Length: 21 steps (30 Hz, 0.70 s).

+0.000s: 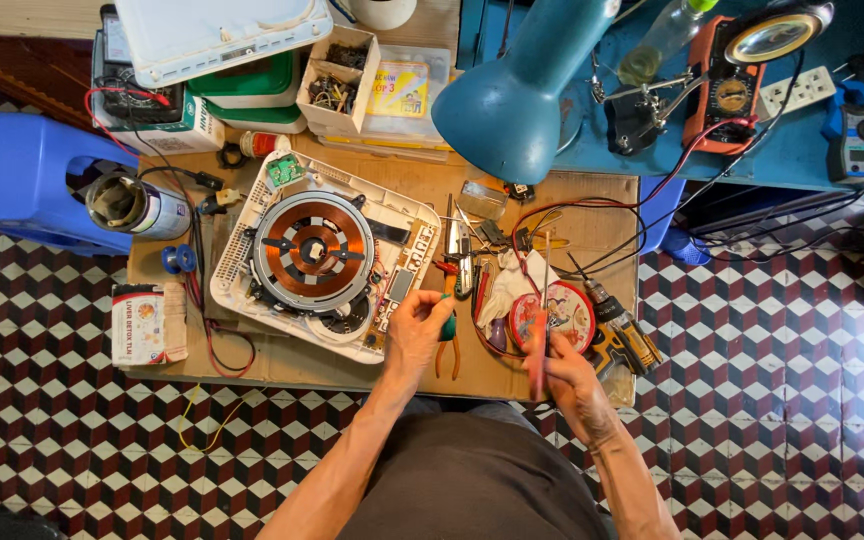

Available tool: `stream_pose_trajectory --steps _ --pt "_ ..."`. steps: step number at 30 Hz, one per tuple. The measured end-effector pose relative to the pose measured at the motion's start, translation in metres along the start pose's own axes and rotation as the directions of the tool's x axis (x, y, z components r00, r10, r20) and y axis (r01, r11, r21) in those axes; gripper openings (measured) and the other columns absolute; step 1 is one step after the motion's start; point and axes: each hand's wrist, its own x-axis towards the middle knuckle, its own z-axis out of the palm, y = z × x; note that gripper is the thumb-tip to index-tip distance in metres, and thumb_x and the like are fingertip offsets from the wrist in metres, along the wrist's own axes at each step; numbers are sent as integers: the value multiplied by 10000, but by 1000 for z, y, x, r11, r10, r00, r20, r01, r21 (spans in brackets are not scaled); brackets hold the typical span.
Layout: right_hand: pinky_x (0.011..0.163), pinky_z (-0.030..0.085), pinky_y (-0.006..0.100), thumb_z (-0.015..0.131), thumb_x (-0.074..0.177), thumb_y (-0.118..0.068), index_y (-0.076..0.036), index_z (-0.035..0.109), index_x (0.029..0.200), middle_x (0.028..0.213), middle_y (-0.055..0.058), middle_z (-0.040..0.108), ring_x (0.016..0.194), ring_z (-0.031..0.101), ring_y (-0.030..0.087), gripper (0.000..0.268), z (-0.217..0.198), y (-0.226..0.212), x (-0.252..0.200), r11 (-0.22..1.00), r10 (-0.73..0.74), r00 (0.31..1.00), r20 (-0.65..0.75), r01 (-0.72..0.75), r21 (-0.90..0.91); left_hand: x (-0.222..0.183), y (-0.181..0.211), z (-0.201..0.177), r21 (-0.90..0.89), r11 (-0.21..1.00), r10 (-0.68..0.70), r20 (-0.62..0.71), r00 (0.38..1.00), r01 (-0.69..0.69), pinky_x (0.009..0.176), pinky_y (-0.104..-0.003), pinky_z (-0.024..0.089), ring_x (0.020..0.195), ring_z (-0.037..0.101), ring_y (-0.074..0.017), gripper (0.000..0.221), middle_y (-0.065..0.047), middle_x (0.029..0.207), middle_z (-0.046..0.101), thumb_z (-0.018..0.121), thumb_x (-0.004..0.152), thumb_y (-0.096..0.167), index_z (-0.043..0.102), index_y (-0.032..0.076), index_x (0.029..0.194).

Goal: The person works on a disassembled induction cooktop, stripping and twisting wires, then uses a cordless drill to fasten screws on the cooktop's internal frame.

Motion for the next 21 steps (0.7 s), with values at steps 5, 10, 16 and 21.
stream_pose_trajectory --steps 5,10,16,21 --pt "917 473 352 732 840 -448 -77 410 1502 1230 104 623 1001 625 207 824 33 -22 -14 968 -71 992 109 42 247 -3 14 4 396 836 410 13 912 -381 830 -326 563 945 707 -186 147 -37 1063 726 740 910 200 688 81 978" --pt "968 482 305 724 781 -332 -25 458 1492 1218 111 638 1035 608 180 819 39 -32 -22 996 40 999 33 -37 -86 0 39 3 493 737 514 38 857 -464 844 -332 582 945 724 -200 109 -74 1029 733 755 900 155 707 75 957" --pt "768 448 307 709 817 -320 12 451 1545 1135 125 595 983 552 176 840 41 -38 -25 995 46 984 173 -30 -96 12 48 2 201 959 216 -63 974 -200 729 -268 619 825 750 -107 125 -27 934 760 727 907 227 713 123 973" --pt "895 489 299 695 769 -291 18 426 1486 1221 96 604 1045 603 176 825 61 -43 -23 984 51 982 182 -19 -175 22 46 4 -160 974 142 -115 983 -160 752 -249 604 819 701 -100 182 -13 906 726 748 909 210 696 62 1000"
